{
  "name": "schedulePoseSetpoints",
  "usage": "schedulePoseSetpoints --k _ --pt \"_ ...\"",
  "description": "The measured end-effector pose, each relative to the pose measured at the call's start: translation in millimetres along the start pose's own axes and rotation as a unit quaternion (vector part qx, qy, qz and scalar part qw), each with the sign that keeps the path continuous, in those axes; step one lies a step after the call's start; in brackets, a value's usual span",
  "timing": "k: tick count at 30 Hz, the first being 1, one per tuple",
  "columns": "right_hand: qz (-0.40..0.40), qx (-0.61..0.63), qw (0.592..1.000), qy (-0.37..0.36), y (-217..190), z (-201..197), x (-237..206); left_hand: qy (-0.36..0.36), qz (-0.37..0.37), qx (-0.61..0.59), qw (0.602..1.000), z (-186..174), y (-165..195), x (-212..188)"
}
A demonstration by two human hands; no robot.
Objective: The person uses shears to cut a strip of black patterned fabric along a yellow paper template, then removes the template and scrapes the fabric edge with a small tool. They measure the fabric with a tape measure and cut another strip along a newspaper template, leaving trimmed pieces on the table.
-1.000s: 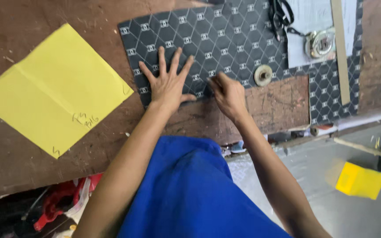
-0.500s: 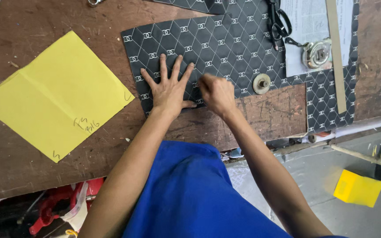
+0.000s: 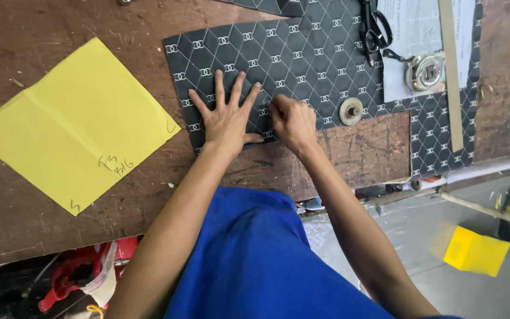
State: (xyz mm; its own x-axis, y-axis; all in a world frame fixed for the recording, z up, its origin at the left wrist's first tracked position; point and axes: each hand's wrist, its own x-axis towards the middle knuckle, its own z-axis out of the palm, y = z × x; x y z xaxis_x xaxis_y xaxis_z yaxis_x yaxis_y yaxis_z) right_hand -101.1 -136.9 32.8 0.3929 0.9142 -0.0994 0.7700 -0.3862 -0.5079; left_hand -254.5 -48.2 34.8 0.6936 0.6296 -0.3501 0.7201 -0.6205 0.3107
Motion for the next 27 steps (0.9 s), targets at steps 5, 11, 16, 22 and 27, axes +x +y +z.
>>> schedulePoseSetpoints --k 5,11,16,22,27 --pt "-0.007 0.01 0.998 0.058 5 -5 10 -0.006 -0.007 -0.014 1.0 -1 2 -2" --pt "-0.009 0.007 1.0 -0.02 10 -10 7 0.036 0.012 -0.009 0.999 -2 1 -6" --pt "0.024 0.003 1.0 0.006 10 -19 15 -0.001 -0.002 -0.02 1.0 -3 1 -4" --pt "-0.019 -0.039 0.999 -0.026 11 -22 13 0.0 -0.006 -0.022 1.0 0 -1 -6" --pt "-0.009 -0.024 0.999 -0.036 16 -24 14 0.015 0.005 -0.014 1.0 -3 3 -7"
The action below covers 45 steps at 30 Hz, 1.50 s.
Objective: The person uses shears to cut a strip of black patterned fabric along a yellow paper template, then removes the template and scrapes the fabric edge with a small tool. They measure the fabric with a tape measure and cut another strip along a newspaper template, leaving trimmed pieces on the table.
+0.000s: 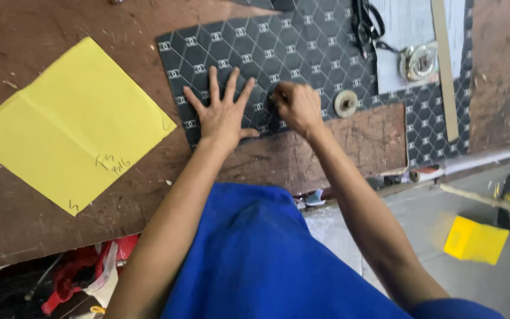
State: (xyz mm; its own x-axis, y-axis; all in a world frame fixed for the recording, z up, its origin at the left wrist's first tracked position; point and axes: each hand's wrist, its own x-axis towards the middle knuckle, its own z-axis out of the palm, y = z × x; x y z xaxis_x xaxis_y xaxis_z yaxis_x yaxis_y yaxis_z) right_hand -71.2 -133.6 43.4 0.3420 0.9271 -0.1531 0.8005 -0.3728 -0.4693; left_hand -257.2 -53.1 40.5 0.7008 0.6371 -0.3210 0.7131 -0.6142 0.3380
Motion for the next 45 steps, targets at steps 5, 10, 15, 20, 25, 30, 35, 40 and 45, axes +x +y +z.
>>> schedulePoseSetpoints --k 5,10,15,20,25,30,35,40,45 --pt "-0.039 0.084 0.984 0.154 33 -25 -2 -0.031 -0.016 -0.015 0.999 3 1 2" --pt "0.117 0.261 0.949 0.131 55 -27 -44 0.126 0.063 -0.081 0.987 26 -20 -18" --pt "0.163 0.361 0.916 0.067 34 6 -102 0.229 -0.206 -0.014 0.951 20 -89 -73" --pt "0.159 0.411 0.895 0.071 7 40 -134 0.19 -0.514 -0.1 0.831 -1 -178 -118" --pt "0.173 0.397 0.9 0.054 -4 47 -132 0.322 -0.464 -0.104 0.819 25 -217 -144" --pt "0.142 0.38 0.913 0.052 -22 36 -128 0.469 -0.407 -0.186 0.761 24 -228 -165" --pt "0.126 0.458 0.88 0.014 -37 43 -128 0.49 -0.286 -0.384 0.729 -21 -188 -195" --pt "0.1 0.563 0.817 -0.07 -35 64 -104 0.367 -0.218 -0.523 0.737 -59 -107 -197" --pt "0.168 0.56 0.798 -0.146 -65 62 -64 0.415 -0.078 -0.502 0.755 -91 -34 -204"
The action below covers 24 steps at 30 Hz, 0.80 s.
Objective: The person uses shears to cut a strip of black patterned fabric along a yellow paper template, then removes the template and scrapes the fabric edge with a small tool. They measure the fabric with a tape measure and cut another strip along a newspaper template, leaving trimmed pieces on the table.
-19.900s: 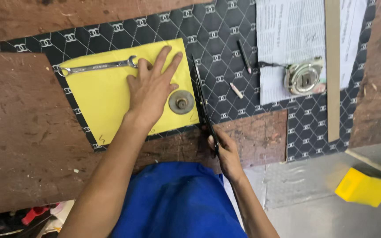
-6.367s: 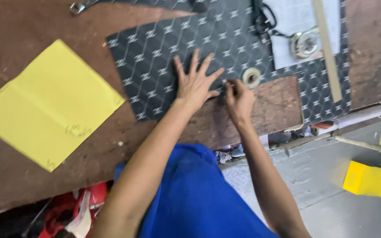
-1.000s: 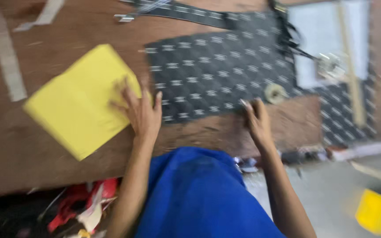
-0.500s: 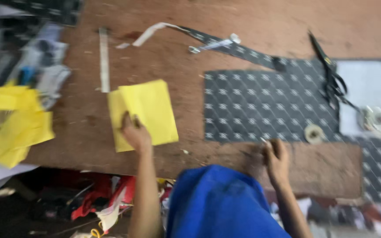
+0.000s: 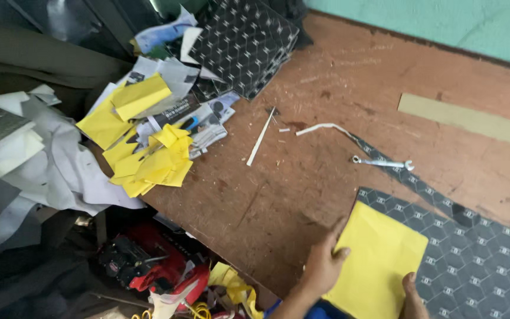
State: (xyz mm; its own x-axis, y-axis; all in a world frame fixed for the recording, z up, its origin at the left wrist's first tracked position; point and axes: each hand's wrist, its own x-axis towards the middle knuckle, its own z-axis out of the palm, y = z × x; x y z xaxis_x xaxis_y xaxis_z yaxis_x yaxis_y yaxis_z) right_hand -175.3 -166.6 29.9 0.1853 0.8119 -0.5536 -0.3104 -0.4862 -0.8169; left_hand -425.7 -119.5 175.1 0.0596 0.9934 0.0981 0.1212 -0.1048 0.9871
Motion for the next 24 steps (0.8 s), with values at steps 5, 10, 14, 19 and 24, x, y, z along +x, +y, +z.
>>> schedulePoseSetpoints --k 5,10,14,19,24 --pt "0.04 -0.058 0.997 -0.019 -30 19 4 -0.052 -0.19 -0.025 0.98 -3 19 -7" --pt "-0.005 -0.103 0.994 0.028 -32 37 11 -0.034 -0.148 -0.049 0.987 -19 -25 -7" --pt "-0.236 -0.498 0.79 0.268 -28 51 25 0.076 -0.096 0.03 0.992 -60 -74 17" --pt "-0.333 -0.532 0.674 0.39 2 105 20 0.095 -0.213 0.097 0.968 -139 -130 52" --pt "-0.398 -0.541 0.598 0.438 24 170 27 -0.044 -0.185 0.284 0.94 -214 -162 86"
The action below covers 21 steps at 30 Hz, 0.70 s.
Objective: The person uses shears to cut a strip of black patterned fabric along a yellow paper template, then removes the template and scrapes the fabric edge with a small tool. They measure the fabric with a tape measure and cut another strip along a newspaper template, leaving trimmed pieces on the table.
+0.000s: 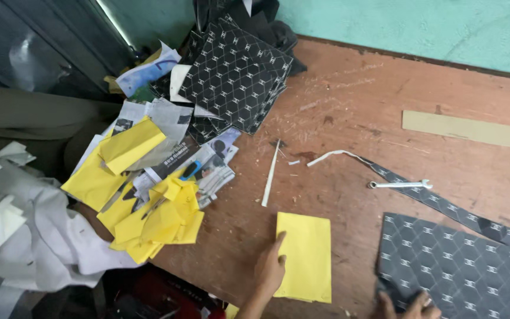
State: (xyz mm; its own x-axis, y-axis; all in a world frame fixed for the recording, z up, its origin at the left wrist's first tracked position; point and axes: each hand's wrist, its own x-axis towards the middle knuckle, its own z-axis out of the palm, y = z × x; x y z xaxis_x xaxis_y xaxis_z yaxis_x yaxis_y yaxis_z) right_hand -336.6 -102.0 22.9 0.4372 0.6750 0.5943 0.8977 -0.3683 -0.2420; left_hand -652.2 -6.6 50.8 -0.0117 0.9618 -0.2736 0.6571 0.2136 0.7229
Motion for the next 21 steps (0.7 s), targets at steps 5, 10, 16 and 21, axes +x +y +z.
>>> schedulePoseSetpoints --k 5,10,16,21 --pt "0.005 -0.061 0.997 0.055 -18 16 12 -0.133 0.029 0.152 0.979 -39 -23 34" --pt "0.184 -0.101 0.977 -0.046 -47 19 52 0.147 0.255 0.202 0.934 -60 -15 55" --pt "0.063 0.017 0.993 -0.101 -182 37 26 -0.359 0.013 -0.475 0.804 -33 54 74" --pt "-0.065 0.143 0.966 -0.206 -252 34 1 -0.192 0.094 -0.322 0.922 -39 61 143"
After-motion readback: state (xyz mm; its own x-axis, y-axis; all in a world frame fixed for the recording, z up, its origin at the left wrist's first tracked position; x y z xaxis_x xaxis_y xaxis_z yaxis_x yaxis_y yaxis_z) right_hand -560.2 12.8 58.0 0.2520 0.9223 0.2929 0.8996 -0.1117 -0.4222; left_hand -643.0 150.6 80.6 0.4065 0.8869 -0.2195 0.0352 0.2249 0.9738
